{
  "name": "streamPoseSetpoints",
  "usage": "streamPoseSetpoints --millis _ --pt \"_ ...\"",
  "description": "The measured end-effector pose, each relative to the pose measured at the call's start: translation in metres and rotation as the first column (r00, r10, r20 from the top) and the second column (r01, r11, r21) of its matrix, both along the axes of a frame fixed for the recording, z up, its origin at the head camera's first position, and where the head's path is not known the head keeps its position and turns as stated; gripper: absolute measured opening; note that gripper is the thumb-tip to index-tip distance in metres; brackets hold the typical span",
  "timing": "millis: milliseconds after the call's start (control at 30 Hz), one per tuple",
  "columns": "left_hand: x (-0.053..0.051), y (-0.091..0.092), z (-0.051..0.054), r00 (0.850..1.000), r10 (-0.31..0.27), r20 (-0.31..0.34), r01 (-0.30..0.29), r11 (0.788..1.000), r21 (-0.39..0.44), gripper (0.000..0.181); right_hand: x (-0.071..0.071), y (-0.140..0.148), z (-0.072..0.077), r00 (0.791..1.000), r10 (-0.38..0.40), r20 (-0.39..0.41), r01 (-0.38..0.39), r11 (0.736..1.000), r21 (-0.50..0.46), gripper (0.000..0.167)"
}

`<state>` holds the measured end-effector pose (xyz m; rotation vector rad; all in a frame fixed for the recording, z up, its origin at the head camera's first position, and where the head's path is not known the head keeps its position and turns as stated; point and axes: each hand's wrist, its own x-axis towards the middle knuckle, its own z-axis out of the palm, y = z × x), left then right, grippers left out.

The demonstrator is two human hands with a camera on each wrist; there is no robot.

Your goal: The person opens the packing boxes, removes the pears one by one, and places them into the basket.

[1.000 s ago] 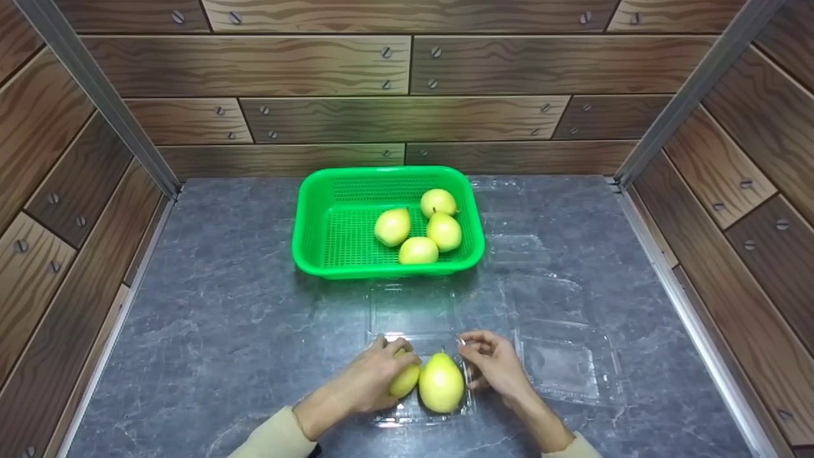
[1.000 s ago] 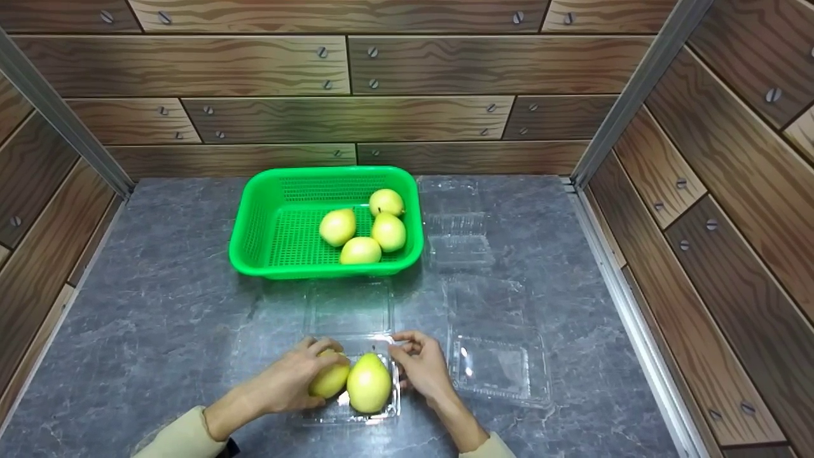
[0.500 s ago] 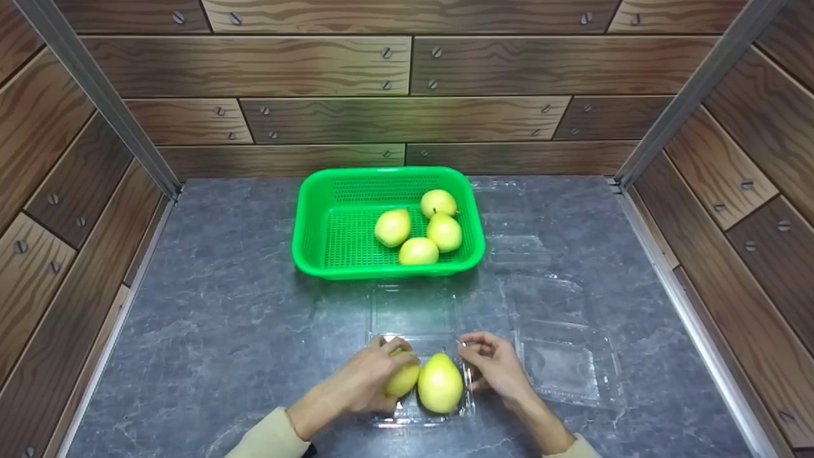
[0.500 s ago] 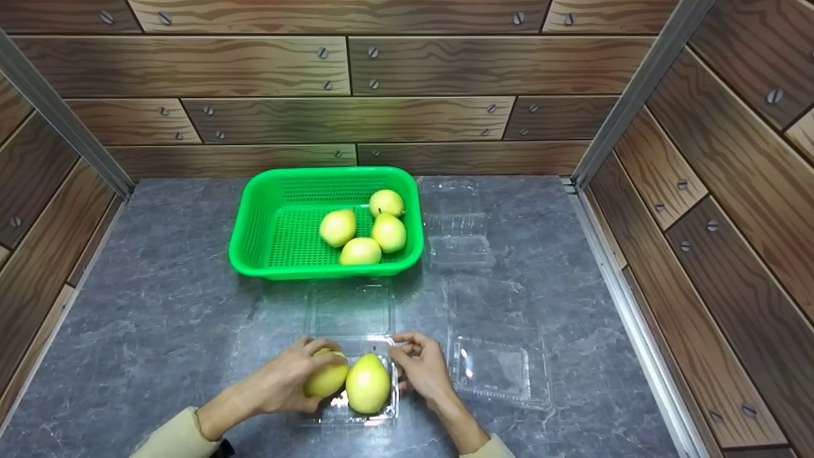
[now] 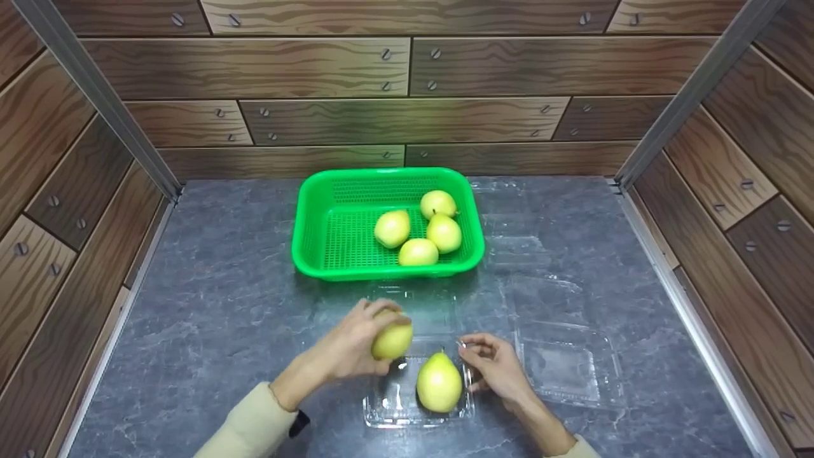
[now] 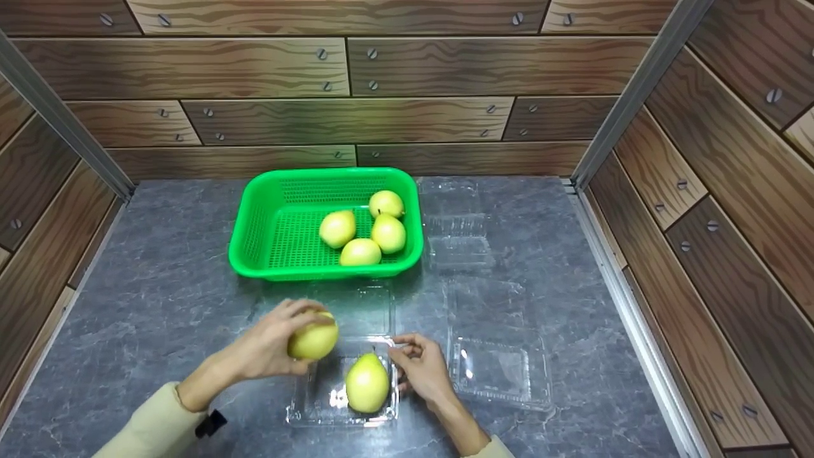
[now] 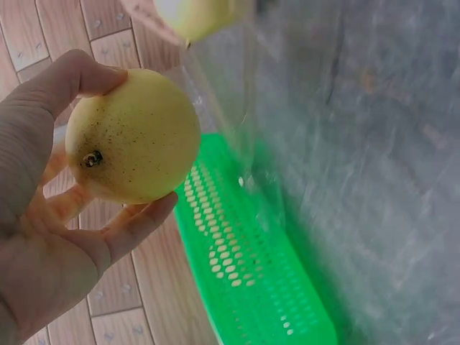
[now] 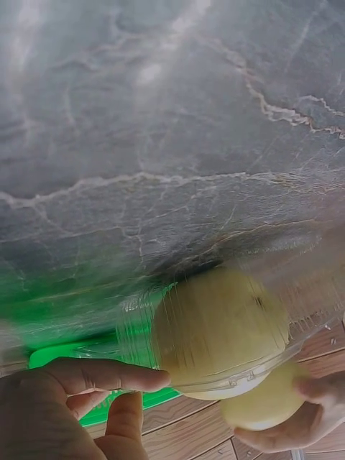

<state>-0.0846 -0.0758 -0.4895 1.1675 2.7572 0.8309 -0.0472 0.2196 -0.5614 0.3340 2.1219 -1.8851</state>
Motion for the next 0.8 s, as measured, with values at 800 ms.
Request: streamPoseSetpoints --millis 800 --pt "-0.104 0.012 0.022 0.995 0.063 -0.079 -0.056 0.994 0.089 0.066 0.001 0.001 -0.001 1.0 0.004 -0.008 -0.004 1.0 -0.005 0.04"
